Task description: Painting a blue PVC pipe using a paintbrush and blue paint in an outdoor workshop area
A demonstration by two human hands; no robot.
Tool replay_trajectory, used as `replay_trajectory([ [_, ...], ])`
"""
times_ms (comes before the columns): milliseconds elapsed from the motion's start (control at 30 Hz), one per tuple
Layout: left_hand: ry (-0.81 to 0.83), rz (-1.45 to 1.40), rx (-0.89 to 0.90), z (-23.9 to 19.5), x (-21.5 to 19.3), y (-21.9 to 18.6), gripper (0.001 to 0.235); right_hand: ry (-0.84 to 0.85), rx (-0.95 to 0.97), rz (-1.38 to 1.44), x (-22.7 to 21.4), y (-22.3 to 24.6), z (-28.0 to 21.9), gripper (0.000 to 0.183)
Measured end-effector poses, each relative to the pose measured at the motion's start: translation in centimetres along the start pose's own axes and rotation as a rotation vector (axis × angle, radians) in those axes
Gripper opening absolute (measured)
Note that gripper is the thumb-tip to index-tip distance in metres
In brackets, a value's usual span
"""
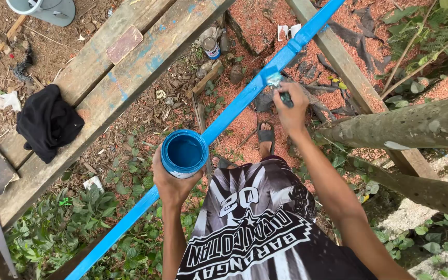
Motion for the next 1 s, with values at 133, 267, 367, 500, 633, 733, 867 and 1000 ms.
replay_trajectory([
  [133,0.020,0.002,0.002,0.0,-0.2,-0.3,0.117,0.208,0.059,0.084,4.0,1.4,-4.6,0.015],
  [267,0.016,0.001,0.003,0.0,-0.3,-0.2,0.116,0.502,0.170,0.286,6.4,2.7,-8.0,0.009],
  [367,0.011,0.012,-0.003,-0.1,-0.7,-0.3,0.116,0.419,0.191,0.249,4.0,1.2,-3.2,0.009],
  [500,-0.012,0.041,-0.001,-0.2,-1.4,0.0,0.117,0.090,0.081,-0.152,-1.1,-0.7,3.4,0.013],
  [633,-0.021,0.027,-0.016,-0.1,-1.4,-0.4,0.119,0.128,0.029,-0.153,2.1,1.7,0.1,0.016],
  [733,-0.013,0.014,-0.013,0.0,-1.3,-0.6,0.116,0.308,0.028,-0.155,6.9,3.1,-6.0,0.017],
  [867,0.009,0.007,-0.025,0.0,-1.4,-0.8,0.116,0.676,0.157,0.222,8.5,5.5,-9.2,0.016],
  [1000,-0.002,0.007,-0.059,-0.1,-2.0,-0.4,0.116,0.448,0.229,0.219,4.3,2.4,-2.2,0.015],
])
Point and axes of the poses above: each hand's wrist, its own z-axis towards the middle knuckle, its own x-axis out of the palm, y = z × x, the point moved 5 cm from there along z, towards the middle knuckle, and after that the axes turned 9 degrees about x, right-handed, at the moved point
